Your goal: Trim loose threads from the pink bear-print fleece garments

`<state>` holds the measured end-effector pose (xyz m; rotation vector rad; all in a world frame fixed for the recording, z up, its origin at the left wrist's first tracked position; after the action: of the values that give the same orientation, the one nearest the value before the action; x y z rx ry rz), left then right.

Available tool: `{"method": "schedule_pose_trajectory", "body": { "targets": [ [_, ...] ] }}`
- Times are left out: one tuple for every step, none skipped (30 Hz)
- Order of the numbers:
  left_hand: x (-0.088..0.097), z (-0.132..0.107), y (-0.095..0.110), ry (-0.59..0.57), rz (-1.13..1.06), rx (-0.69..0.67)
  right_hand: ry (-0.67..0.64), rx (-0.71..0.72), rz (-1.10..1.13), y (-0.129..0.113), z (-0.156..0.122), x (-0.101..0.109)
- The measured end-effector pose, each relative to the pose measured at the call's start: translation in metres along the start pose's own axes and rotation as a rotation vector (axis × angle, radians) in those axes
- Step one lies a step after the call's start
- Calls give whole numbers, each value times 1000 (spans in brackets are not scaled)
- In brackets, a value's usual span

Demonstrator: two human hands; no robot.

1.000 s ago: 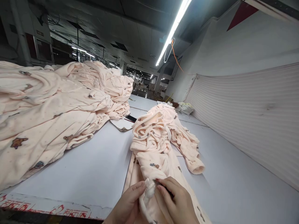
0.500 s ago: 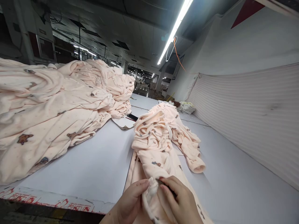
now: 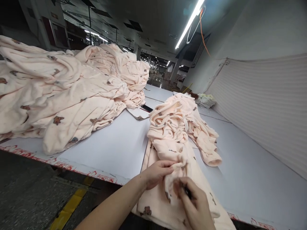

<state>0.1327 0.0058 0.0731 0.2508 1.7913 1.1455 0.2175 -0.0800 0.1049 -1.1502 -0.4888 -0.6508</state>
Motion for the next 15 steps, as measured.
{"method": "schedule_pose_trajectory", "body": {
  "targets": [
    [0, 2, 1, 5, 10, 11, -74, -3, -12, 1, -10, -14],
    [0, 3, 2, 7, 20, 29, -160, -6, -46, 2, -19, -30],
    [1, 4, 3, 8, 31, 48, -237, -16, -103, 4, -27, -45],
    [4, 2, 3, 13, 47, 66, -285, -23, -181, 7, -33, -57],
    [8, -1, 3, 27, 66, 77, -321, -25, -262, 10, -37, -67],
    [15, -8, 4, 62, 90, 72, -341, -26, -327, 12, -39, -72],
    [24, -17, 3, 123, 121, 50, -348, -26, -363, 14, -38, -75],
    [34, -30, 2, 209, 158, 12, -349, -28, -368, 16, -36, -74],
    [45, -44, 0, 307, 199, -33, -343, -34, -344, 17, -33, -71],
    [55, -61, -3, 412, 243, -75, -331, -44, -298, 18, -30, -67],
    [62, -77, -10, 490, 287, -98, -316, -56, -239, 18, -27, -63],
    [66, -90, -18, 534, 323, -96, -298, -71, -181, 18, -24, -59],
    [66, -100, -29, 535, 347, -75, -282, -88, -129, 18, -22, -55],
    [62, -105, -40, 483, 349, -42, -273, -104, -85, 17, -19, -52],
    [57, -107, -50, 424, 323, -34, -271, -116, -53, 15, -18, -50]
  ]
}}
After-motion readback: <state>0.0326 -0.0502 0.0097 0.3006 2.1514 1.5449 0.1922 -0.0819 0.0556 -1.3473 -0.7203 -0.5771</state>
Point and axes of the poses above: each hand's wrist, its own z-axis towards the middle knuckle, its own x-axis out of the back of the hand, y = z × x, the point moved 5 cm from there along z, towards the middle knuckle, and after that the axes turned 4 degrees about x, right-handed, at the moved point
